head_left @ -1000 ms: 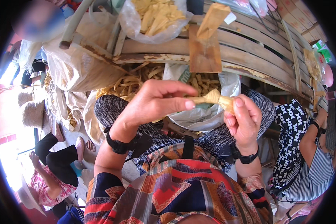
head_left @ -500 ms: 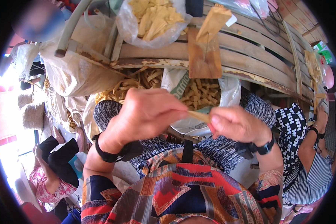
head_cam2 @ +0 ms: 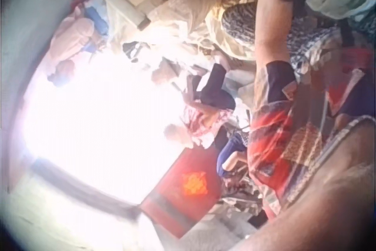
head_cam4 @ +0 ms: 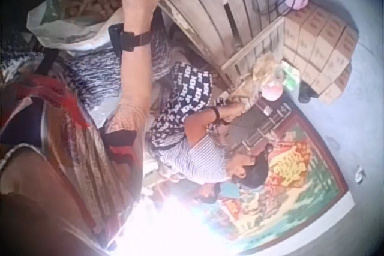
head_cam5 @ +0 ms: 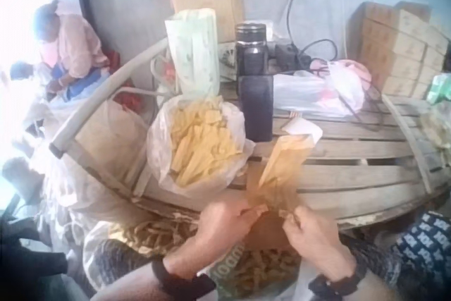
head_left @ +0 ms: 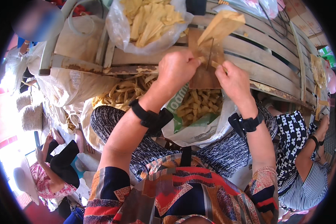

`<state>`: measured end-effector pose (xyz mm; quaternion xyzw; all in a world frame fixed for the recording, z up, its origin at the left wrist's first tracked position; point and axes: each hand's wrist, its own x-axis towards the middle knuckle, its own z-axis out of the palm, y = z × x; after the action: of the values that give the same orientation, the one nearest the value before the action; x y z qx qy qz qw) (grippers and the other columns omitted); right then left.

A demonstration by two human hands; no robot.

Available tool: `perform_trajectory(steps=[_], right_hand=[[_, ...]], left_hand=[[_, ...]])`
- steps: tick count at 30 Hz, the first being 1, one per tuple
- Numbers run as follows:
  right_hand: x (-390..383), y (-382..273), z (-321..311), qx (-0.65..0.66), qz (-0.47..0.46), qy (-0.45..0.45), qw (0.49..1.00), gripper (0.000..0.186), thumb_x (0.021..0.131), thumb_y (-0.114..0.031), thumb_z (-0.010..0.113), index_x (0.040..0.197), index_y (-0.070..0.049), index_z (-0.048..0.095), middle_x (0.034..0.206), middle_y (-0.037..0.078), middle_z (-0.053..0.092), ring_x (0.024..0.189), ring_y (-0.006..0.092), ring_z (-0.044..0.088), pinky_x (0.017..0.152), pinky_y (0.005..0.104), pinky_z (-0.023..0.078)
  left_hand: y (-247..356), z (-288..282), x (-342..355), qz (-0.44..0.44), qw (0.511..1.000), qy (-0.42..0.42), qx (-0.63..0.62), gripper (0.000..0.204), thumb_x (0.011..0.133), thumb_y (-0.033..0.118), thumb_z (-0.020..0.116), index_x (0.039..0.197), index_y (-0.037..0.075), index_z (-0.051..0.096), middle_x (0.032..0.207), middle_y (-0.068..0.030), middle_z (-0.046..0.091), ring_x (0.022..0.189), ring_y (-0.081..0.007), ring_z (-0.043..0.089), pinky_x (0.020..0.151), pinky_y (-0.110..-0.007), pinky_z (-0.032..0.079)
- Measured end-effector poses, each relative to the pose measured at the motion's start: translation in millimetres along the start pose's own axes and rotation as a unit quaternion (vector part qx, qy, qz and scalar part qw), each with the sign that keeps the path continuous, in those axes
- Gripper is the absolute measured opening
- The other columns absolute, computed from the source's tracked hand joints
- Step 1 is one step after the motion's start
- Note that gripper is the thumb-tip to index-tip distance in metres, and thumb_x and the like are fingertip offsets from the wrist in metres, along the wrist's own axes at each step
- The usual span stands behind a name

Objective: The person folds and knots strips of dried husks by hand, pulling them through a metal spike on a wooden fixture to create uniform decorative knots. They handle one husk at a time, repeatedly forming loops and tightening them before placing the finished item aside.

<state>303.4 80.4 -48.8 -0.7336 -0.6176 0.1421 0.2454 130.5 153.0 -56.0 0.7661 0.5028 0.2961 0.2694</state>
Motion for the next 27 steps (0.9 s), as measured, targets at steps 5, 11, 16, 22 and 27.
perform_trajectory(steps=[5,11,16,22,27], right_hand=[[-14.4,-17.4,-32.3,0.053,-0.003,-0.019,0.998,0.046,0.086,-0.049,0.054,0.087,-0.004,0.066,0.081,0.01,0.063,0.073,0.025,0.062,0.064,0.0326,0.047],[-43.8,-44.8,-43.2,0.545,0.122,-0.011,0.829,0.027,0.092,-0.025,0.054,0.092,0.001,0.063,0.077,0.007,0.064,0.063,0.0133,0.062,0.062,0.0233,0.05],[-63.4,-59.6,-79.5,0.624,0.043,0.076,0.776,0.023,0.094,-0.017,0.047,0.092,0.004,0.057,0.08,0.015,0.066,0.07,0.0232,0.067,0.067,0.0303,0.055],[-121.8,-100.1,-84.2,0.557,-0.048,-0.128,0.82,0.025,0.097,-0.015,0.043,0.094,0.007,0.054,0.088,0.016,0.065,0.079,0.019,0.066,0.072,0.0262,0.053],[-115.4,-75.2,-72.9,0.649,0.09,-0.223,0.722,0.028,0.094,-0.026,0.053,0.088,0.001,0.058,0.068,0.005,0.058,0.05,0.01,0.053,0.047,0.0191,0.043]], left_hand=[[4.0,-31.6,-11.7,-0.083,0.977,-0.101,-0.167,0.025,0.077,0.023,0.073,0.079,-0.002,0.066,0.067,-0.003,0.061,0.058,-0.0082,0.051,0.052,-0.026,0.042],[59.3,-86.1,-52.6,-0.129,0.858,-0.237,-0.437,0.014,0.082,0.01,0.068,0.093,0.002,0.064,0.072,-0.0016,0.062,0.057,-0.0042,0.054,0.047,-0.017,0.04],[42.5,-114.1,-76.1,-0.137,0.862,-0.327,-0.362,0.032,0.085,0.028,0.063,0.098,-0.001,0.064,0.087,-0.0084,0.065,0.073,-0.013,0.06,0.065,-0.024,0.046],[77.7,-114.2,-88.6,-0.087,0.9,-0.315,-0.288,0.023,0.077,-0.005,0.058,0.1,-0.004,0.061,0.091,-0.0077,0.065,0.08,-0.0088,0.058,0.068,-0.021,0.046],[100.5,-123.9,-99.5,-0.169,0.767,-0.302,-0.54,0.016,0.077,-0.006,0.061,0.093,-0.002,0.061,0.089,-0.0103,0.065,0.075,-0.0132,0.063,0.067,-0.022,0.05]])
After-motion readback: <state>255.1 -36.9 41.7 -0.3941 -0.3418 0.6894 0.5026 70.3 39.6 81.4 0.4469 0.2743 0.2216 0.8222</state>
